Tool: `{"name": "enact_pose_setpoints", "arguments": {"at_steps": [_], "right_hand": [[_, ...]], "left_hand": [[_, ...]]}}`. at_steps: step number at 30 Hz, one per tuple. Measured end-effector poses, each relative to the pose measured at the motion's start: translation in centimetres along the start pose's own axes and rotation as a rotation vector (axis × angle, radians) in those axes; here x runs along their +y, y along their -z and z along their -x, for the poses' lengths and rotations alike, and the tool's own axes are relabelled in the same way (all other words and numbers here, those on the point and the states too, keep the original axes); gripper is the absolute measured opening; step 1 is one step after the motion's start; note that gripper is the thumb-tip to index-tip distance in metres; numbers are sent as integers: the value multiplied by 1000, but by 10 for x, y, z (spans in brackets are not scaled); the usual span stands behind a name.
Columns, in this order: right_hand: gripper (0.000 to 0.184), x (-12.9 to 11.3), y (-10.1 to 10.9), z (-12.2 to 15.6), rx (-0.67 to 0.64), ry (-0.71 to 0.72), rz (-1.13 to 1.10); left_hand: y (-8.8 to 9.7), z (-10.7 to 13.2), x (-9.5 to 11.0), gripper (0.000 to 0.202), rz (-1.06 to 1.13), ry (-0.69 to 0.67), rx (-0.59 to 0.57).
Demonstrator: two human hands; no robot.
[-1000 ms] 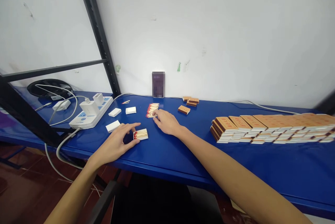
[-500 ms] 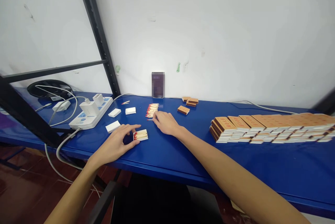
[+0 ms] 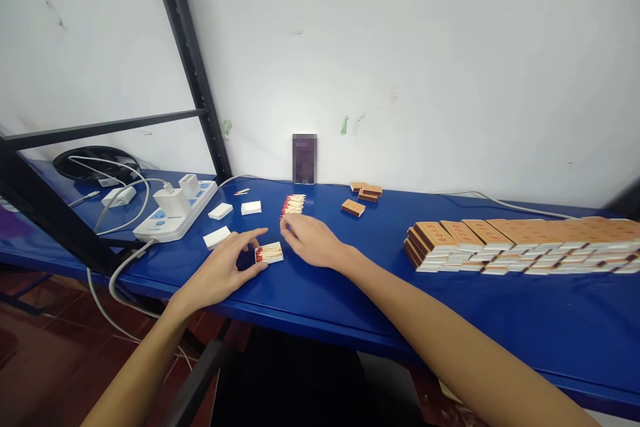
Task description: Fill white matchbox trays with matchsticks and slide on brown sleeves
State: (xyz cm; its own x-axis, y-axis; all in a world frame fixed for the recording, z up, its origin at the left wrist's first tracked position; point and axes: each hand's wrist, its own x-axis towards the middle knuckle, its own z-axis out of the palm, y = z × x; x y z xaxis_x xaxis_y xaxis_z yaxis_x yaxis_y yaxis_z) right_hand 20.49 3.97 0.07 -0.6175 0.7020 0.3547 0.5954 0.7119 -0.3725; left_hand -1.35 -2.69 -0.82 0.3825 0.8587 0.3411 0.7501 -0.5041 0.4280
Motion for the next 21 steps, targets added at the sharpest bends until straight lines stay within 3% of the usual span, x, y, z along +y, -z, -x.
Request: {"name": "enact_pose_setpoints", "arguments": {"at_steps": [2,6,15,21], "right_hand": [[16,14,-2,-4,45,-88,103],[19,32,-4,-11,-32,-191,237],[19,35,-6,-10,-77,-153,230],[23,23,1,-3,-67,-95,208]], "left_hand": [[0,0,0,52,-9,-2,-8],[0,1,0,52,-21,3,-19],[0,1,1,50,-14,-15,-9],[0,0,0,49,-13,-20,16]]}}
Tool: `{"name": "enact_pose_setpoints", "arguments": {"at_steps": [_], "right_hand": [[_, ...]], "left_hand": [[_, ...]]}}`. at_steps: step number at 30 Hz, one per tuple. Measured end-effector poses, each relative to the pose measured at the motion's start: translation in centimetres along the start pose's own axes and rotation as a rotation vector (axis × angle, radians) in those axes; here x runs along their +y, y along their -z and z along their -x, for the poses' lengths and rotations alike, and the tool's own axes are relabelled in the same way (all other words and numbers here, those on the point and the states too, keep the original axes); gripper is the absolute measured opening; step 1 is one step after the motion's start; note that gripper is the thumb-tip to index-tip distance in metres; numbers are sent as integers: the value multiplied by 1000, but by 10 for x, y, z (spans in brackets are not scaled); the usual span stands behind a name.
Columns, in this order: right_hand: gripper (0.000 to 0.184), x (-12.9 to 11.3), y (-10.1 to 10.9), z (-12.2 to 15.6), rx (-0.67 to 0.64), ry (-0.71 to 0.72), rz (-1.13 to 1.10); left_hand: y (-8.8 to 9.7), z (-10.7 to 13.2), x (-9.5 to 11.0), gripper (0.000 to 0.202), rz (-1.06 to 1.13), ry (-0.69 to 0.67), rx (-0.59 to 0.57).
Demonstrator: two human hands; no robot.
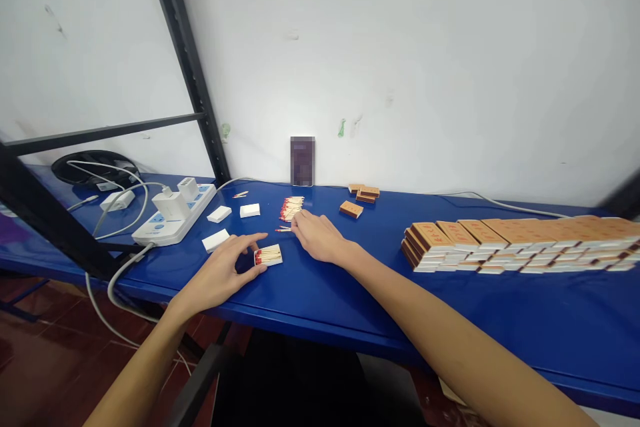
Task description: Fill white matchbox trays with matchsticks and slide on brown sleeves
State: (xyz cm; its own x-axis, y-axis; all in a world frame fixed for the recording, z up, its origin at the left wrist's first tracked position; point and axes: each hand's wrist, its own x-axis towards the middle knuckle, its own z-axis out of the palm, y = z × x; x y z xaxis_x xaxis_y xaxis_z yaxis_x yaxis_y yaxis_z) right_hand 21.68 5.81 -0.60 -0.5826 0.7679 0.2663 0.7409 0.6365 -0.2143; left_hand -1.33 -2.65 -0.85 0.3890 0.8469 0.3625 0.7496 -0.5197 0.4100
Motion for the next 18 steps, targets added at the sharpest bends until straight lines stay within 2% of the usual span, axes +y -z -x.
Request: {"name": "enact_pose_setpoints", "arguments": {"at_steps": [6,12,18], "right_hand": [[24,-21,9,11,0,131,-56],[24,-30,9,15,-36,236,-97],[19,-39,10,15,-5,255,-136]], "left_hand": [[0,0,1,50,3,13,25],[0,0,-1,54,9,18,28],[-1,0,-1,52,10,15,12]]}}
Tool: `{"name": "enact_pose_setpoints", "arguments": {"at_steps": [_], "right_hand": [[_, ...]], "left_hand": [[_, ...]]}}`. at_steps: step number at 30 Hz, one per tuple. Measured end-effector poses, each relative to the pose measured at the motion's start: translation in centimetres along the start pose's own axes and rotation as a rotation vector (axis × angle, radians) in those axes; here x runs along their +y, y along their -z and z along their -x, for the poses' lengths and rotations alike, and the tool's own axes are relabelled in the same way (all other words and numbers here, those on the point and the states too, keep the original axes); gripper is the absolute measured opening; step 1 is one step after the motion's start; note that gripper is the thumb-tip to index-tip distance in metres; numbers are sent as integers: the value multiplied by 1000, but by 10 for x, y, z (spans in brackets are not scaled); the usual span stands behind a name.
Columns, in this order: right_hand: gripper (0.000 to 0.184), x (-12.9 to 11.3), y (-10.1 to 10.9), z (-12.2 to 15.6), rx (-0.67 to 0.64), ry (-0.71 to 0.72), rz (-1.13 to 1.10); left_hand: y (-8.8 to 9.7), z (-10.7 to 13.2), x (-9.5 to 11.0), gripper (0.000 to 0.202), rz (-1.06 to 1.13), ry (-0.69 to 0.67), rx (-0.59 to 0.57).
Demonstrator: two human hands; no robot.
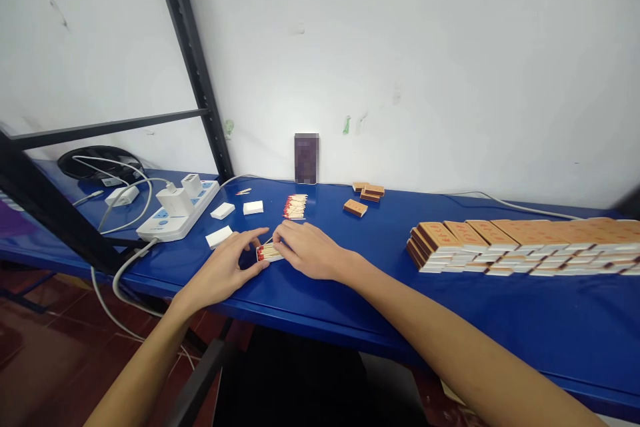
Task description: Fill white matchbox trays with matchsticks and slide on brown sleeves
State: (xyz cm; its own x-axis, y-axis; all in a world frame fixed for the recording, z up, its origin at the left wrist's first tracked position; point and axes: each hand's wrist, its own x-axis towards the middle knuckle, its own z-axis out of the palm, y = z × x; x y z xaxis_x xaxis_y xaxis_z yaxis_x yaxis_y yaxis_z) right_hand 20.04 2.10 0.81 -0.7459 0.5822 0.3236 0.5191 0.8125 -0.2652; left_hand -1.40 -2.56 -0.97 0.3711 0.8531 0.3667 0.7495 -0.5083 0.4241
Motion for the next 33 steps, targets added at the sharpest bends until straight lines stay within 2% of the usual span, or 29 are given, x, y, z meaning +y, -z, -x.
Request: {"name": "enact_pose_setpoints", "arguments": {"at_steps": [6,9,11,14,20,23,28,31,33], "right_hand": [[18,11,-1,-1,77,-155,-38],[16,22,-3,-2,6,-199,-118],[16,26,-4,-2,-41,-181,-144],[13,27,-7,-3,-37,-138,-102],[13,22,-5,-3,4,-123,78],[13,15,-1,-2,37,-113,32],[17,6,0,-2,-5,-38,-72],[22,11,-6,-7,62,-63,-96],[22,18,-11,-11,58,-66,-98]], "left_hand": [[1,0,2,50,-14,6,-12],[3,1,6,52,-2,-32,-57],[5,1,8,54,15,-70,-94],[6,2,10,55,33,-100,-122],[1,1,3,57,5,-7,-27],[-1,0,1,57,10,0,5],[1,0,2,56,13,-10,3],[3,1,5,59,18,-25,-24],[3,1,7,63,27,-42,-47]]}}
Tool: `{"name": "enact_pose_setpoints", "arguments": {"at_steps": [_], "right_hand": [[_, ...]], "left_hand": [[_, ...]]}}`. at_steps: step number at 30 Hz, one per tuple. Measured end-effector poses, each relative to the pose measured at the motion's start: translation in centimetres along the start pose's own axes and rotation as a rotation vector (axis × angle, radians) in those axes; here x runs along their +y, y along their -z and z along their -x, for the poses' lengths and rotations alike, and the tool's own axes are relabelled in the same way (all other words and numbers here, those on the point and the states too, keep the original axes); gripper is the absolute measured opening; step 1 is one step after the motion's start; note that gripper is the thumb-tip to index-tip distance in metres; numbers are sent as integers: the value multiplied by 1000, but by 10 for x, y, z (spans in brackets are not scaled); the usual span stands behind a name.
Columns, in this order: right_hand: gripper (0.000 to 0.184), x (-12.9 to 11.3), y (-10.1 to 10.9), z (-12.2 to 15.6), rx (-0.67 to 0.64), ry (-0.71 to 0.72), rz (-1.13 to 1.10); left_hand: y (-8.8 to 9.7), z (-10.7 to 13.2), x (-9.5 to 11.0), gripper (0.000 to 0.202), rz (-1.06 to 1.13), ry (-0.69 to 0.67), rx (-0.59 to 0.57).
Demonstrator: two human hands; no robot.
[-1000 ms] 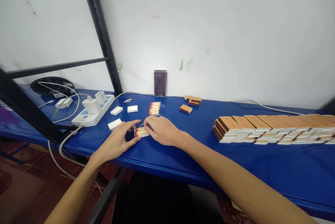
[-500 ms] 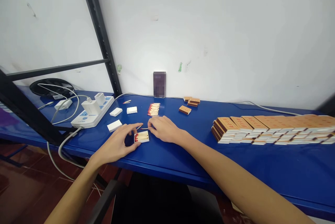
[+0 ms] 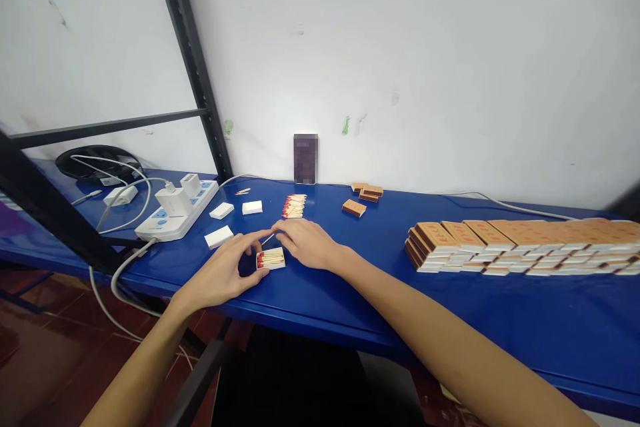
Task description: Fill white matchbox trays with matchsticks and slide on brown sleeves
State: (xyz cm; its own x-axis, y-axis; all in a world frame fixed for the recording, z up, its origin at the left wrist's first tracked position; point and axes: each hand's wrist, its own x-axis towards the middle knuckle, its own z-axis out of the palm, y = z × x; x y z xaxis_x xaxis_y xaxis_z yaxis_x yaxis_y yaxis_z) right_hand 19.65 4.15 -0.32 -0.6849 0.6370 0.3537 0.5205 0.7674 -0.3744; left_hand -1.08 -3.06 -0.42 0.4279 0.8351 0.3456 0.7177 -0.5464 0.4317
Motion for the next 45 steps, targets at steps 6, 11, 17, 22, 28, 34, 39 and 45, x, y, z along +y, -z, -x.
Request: {"name": "enact_pose_setpoints", "arguments": {"at_steps": [6,11,17,22,28,34,39,45], "right_hand": [[13,11,-9,-7,-70,-17,19],[20,6,-2,1,-42,-59,120],[16,1,1,5,-69,-72,168],[21,3,-2,1,-102,-66,190],[19,-7,1,8,30,3,148],[15,-18,5,12,-9,0,95],[21,14,9,7,78,-192,201],[17,42,8,4,3,-332,282]], "left_hand": [[0,1,0,64,6,5,-21],[-2,0,-2,62,13,38,-1],[-3,0,-3,63,30,49,14],[-2,0,-3,62,43,37,-1],[-4,0,-6,66,44,60,35],[-4,0,-7,62,26,54,21],[-1,0,-2,47,-18,30,-18],[1,0,0,50,10,34,-50]]}}
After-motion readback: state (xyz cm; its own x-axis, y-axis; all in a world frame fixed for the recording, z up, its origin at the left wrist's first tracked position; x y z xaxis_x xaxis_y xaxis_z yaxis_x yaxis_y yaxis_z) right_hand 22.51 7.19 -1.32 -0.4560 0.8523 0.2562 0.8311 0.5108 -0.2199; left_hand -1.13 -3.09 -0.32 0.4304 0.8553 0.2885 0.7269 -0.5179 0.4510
